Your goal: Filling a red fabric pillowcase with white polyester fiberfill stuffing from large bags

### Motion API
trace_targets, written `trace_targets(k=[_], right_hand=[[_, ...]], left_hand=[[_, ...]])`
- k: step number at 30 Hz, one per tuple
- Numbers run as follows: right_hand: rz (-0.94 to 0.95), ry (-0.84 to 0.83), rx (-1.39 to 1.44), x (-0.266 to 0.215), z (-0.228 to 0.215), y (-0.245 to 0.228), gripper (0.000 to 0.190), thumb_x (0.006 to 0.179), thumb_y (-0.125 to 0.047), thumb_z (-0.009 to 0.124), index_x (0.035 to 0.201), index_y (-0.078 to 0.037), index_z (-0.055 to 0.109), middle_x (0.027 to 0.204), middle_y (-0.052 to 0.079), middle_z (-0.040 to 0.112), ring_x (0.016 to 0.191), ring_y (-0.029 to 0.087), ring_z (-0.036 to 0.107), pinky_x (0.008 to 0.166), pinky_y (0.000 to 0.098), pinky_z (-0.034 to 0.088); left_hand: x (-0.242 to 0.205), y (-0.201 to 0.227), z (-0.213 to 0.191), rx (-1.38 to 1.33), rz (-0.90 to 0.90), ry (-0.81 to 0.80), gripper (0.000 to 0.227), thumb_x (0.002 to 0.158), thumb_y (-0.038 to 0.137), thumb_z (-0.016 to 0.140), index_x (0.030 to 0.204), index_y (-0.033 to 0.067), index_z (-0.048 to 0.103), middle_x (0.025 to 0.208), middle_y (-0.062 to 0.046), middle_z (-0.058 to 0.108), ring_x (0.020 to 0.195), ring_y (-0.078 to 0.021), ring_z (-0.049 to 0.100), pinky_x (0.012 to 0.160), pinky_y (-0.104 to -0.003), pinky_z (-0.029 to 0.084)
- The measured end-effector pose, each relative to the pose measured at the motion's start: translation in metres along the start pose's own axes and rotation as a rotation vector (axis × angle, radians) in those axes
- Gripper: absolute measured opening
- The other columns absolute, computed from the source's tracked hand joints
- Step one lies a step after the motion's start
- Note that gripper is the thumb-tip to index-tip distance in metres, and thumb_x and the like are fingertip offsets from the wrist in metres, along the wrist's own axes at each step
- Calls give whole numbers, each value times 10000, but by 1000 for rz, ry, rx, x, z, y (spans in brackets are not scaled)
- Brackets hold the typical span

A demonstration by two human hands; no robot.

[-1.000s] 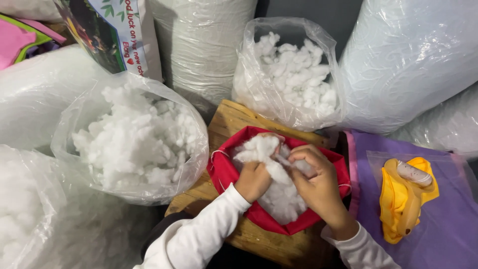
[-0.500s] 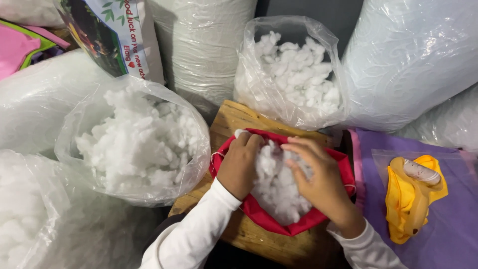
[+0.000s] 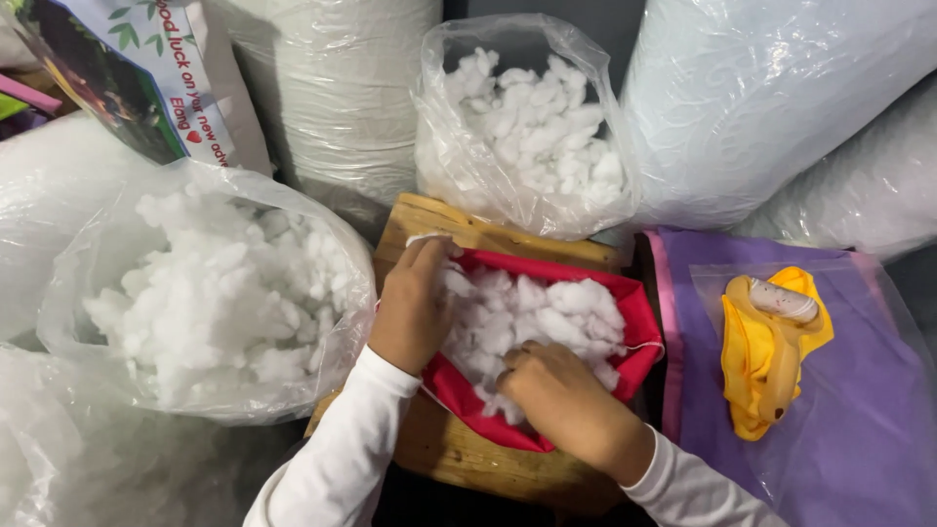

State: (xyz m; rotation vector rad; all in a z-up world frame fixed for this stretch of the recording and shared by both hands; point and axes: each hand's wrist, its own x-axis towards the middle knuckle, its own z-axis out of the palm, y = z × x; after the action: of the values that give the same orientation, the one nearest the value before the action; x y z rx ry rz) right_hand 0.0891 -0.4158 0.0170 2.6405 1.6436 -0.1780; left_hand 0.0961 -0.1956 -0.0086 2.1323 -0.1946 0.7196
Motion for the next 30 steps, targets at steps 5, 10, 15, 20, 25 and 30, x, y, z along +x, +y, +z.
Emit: trace_targets(k=[5,10,15,20,25,30], right_hand=[[73,306,391,-27,-52,23,404,794,91,584,1133,-107,678,1012,89,627,914,279,651,764,395,504],[266,459,285,-45,-33,71,237,841,-128,740,1076,-110,717,1106,53,718,1028,238,687,937,361,514],[224,-36,367,-15,13,70,532,742,-418,870,1198,-183,730,1229,4,643,1209,233,552,1013,461,429],[421,-196,171,-36,3,86,543,799,-396,797,1285,-215,638,1270,72,655,1248,327,590,967,513,536],[372,411,349,-54,-44,58,366,767,-309,850,1109,-217,760,1092,-66,810,743,110,798,748,254,585],[252,209,336,-23,-16,53,862,651,-472,963,1395,-229,602,1461,134,469,1376,339,456,1128,484,391]], left_hand=[[-1,43,-9,154,54,-196,610,962,487,598,1389,56,535,1374,-147,623,1089,-357,694,855,-451,549],[-2,61,-13,450,136,86,609,934,580,629,1230,48,628,1136,-115,690,887,-348,657,707,-419,524],[-41,9,65,549,167,-541,320,752,363,797,1004,175,737,1073,-100,687,1131,-342,584,958,-488,460],[-20,-7,21,617,-135,-700,599,804,286,691,1376,208,536,1154,-112,732,961,-367,738,782,-533,586],[-8,26,-27,149,93,-472,534,820,611,714,1058,135,756,1033,-77,732,907,-319,702,798,-450,524],[-22,10,10,276,121,-318,1043,599,531,930,1428,65,501,1407,-248,483,1282,-438,480,1117,-534,386]])
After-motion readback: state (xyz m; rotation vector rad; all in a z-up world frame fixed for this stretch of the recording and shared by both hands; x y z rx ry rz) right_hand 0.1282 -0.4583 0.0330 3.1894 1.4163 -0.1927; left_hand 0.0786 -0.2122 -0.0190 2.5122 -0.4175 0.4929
